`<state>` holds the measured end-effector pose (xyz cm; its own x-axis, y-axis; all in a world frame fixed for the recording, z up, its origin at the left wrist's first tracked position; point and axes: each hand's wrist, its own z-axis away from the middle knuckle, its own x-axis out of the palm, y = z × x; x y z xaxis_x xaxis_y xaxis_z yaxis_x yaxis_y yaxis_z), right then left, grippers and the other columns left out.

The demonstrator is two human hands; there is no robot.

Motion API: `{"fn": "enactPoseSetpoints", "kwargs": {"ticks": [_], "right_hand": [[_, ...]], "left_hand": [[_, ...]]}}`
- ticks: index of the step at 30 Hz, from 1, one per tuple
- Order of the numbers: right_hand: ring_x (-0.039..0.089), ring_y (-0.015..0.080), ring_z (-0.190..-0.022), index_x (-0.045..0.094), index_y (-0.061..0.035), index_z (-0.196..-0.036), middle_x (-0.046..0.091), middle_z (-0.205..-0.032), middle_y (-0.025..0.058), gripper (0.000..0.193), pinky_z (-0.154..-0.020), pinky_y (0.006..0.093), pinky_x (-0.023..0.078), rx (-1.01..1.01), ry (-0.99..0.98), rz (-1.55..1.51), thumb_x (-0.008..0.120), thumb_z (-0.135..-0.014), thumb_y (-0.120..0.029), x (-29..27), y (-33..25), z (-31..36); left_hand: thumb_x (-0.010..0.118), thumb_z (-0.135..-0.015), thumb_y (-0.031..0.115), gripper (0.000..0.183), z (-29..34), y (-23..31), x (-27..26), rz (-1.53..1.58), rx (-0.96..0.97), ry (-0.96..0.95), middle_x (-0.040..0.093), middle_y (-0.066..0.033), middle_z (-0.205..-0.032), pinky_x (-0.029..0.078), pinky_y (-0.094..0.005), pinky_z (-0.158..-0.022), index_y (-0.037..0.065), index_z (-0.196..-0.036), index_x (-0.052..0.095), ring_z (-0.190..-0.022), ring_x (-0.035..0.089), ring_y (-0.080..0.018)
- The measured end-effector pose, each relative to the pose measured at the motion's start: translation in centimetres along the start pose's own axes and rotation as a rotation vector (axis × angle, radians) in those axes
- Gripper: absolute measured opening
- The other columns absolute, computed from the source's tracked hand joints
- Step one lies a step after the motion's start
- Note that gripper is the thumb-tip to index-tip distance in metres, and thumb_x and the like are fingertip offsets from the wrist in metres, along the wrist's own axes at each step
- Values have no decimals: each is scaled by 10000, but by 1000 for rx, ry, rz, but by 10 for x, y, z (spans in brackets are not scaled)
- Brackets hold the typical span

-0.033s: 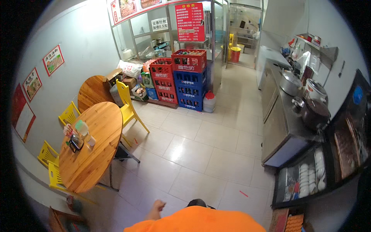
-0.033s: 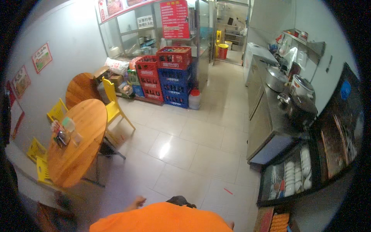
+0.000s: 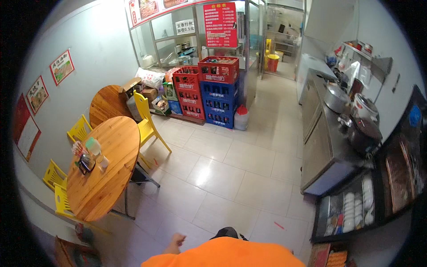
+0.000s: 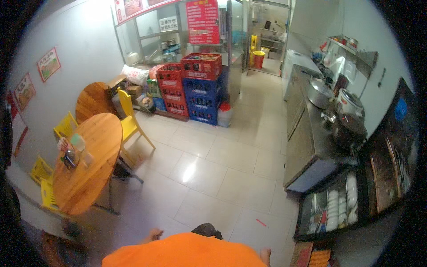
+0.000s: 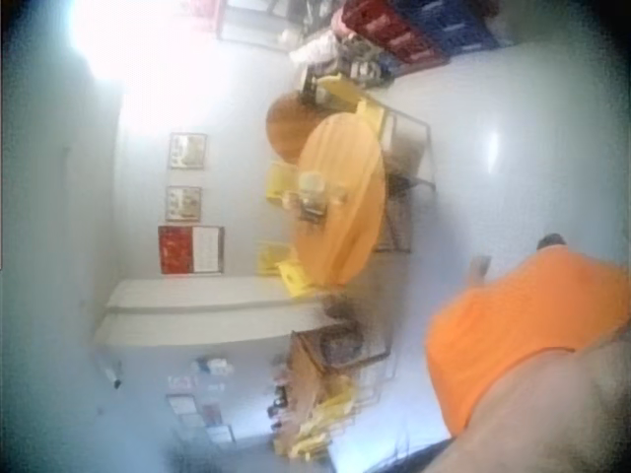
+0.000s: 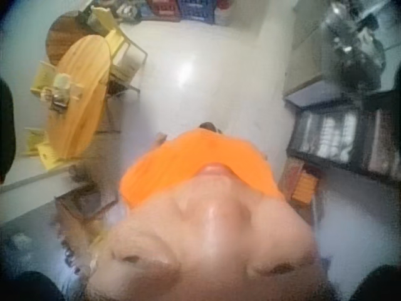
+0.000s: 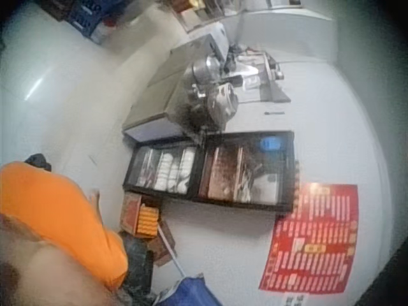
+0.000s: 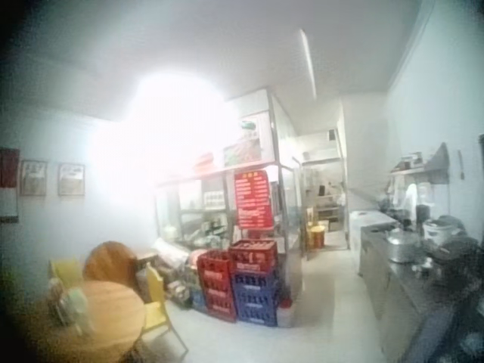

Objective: The person scoops a meat mixture from a large bowl using a spoon and places it onto square dumpling wrappers. They fold each wrapper over the filling to form a dumpling and set it aside. The process repeats with multiple dumplings.

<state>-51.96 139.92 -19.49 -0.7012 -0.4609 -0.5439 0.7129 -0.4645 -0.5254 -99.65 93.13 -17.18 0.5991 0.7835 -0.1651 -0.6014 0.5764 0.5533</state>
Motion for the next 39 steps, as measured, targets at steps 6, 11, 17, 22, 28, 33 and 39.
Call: {"fn": "enactPoseSetpoints", "kwargs": {"ticks": [6, 11, 17, 22, 28, 33, 39], "right_hand": [[596, 164, -717, 580, -31, -1203, 593, -885, 66, 278, -554, 343, 491, -385, -31, -446, 543, -952, -144, 6, -312, -183], [619, 205, -750, 542, -39, -1260, 633, -1033, 101, 319, -606, 361, 510, -315, -128, -370, 540, -966, -163, 6, -403, -250], [660, 267, -896, 553, -56, -1261, 636, -1152, 121, 334, -723, 408, 537, 97, -89, -86, 560, -951, -180, -35, -374, -289], [664, 268, -882, 586, -63, -1214, 655, -1099, 126, 316, -724, 411, 535, 261, -100, -46, 579, -935, -212, -43, -414, -354], [668, 270, -866, 626, -73, -1158, 679, -1037, 132, 301, -725, 415, 533, 245, -86, 24, 601, -916, -250, -82, -529, -505], [673, 271, -852, 660, -81, -1112, 698, -984, 138, 294, -726, 418, 531, -16, 14, 231, 620, -900, -281, -102, -677, -660], [671, 252, -969, 669, -10, -1111, 715, -1041, 129, 269, -851, 377, 527, -566, 122, 48, 624, -877, -134, -73, -980, -818]], "left_hand": [[687, -836, 244, 188, -26, 36, 21, -478, -304, 154, 641, -129, -783, 474, -403, -566, 57, -823, 667, -670, 594, -273], [675, -771, 195, 191, -150, 197, 105, -1465, 382, -244, 716, -158, -926, 547, -435, -708, 81, -906, 749, -849, 682, -346], [556, -888, 308, 323, -325, 539, 281, -923, 600, 179, 682, -241, -812, 534, -490, -757, 33, -804, 703, -834, 666, -420], [538, -935, 408, 432, -350, 779, 443, -598, 785, -50, 682, -170, -716, 529, -438, -681, 45, -754, 688, -667, 672, -318], [587, -905, 250, 231, -421, 834, 550, -907, 548, -358, 677, -94, -678, 525, -375, -528, 49, -888, 700, -546, 636, -210], [672, -828, 247, 260, -461, 803, 507, -1045, 189, -215, 683, -190, -820, 515, -461, -710, -5, -875, 714, -786, 661, -326], [670, -834, 203, 212, -514, 914, 513, -770, -49, -82, 658, -165, -781, 504, -432, -639, -5, -866, 692, -712, 631, -287]]}}
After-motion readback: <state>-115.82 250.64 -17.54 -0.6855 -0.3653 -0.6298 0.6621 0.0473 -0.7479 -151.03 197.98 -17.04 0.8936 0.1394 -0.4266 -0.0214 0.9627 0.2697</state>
